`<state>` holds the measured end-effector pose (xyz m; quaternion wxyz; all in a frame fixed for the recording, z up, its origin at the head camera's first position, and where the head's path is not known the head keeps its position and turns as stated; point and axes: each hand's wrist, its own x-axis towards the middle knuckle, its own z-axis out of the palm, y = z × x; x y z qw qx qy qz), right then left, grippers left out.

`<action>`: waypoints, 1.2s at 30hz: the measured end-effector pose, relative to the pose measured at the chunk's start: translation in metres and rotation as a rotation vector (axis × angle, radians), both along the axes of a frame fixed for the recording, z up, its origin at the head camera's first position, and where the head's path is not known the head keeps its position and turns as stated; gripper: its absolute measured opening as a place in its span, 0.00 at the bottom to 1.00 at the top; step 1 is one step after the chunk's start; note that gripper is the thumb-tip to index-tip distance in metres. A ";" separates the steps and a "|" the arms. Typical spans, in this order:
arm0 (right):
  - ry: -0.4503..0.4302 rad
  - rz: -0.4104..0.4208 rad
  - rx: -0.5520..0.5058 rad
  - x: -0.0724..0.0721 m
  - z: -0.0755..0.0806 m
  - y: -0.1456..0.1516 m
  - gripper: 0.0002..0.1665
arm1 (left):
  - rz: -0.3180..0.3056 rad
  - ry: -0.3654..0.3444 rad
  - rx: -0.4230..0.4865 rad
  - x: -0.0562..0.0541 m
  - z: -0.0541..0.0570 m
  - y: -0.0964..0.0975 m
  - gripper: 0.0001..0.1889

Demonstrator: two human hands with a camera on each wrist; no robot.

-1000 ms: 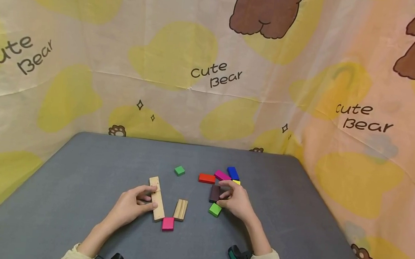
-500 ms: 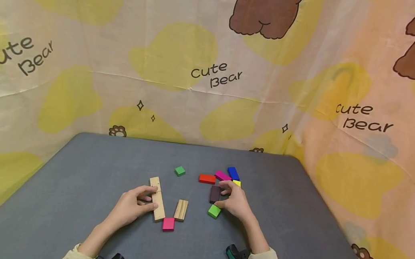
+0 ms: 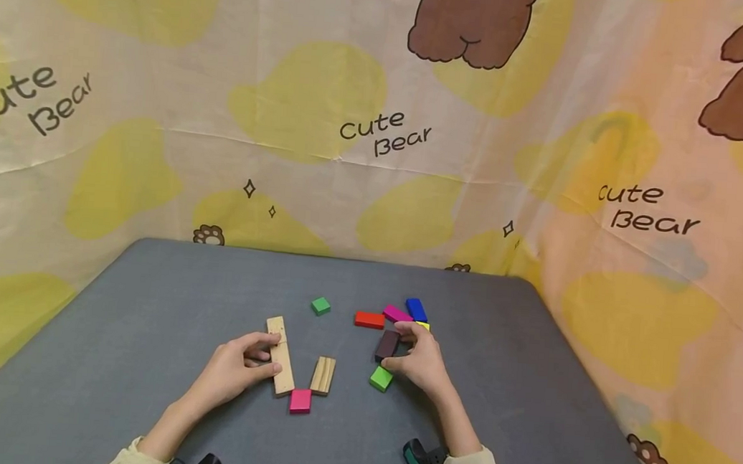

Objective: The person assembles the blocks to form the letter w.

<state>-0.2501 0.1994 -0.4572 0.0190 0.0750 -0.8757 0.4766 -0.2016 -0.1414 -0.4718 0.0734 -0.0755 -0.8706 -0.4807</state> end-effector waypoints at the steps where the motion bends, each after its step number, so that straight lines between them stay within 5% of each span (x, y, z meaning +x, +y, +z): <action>1: 0.005 -0.005 -0.002 0.000 0.000 0.000 0.42 | 0.000 -0.001 0.001 0.000 0.000 0.000 0.24; 14: 0.058 -0.078 -0.073 0.004 0.002 -0.010 0.38 | -0.003 0.015 0.000 -0.001 0.003 -0.001 0.24; 25: 0.061 0.035 -0.148 0.006 0.004 -0.032 0.40 | 0.006 0.011 0.003 -0.001 0.006 -0.002 0.24; 36: -0.016 0.141 -0.099 -0.004 -0.002 -0.061 0.39 | 0.002 -0.014 0.031 0.002 0.003 0.000 0.24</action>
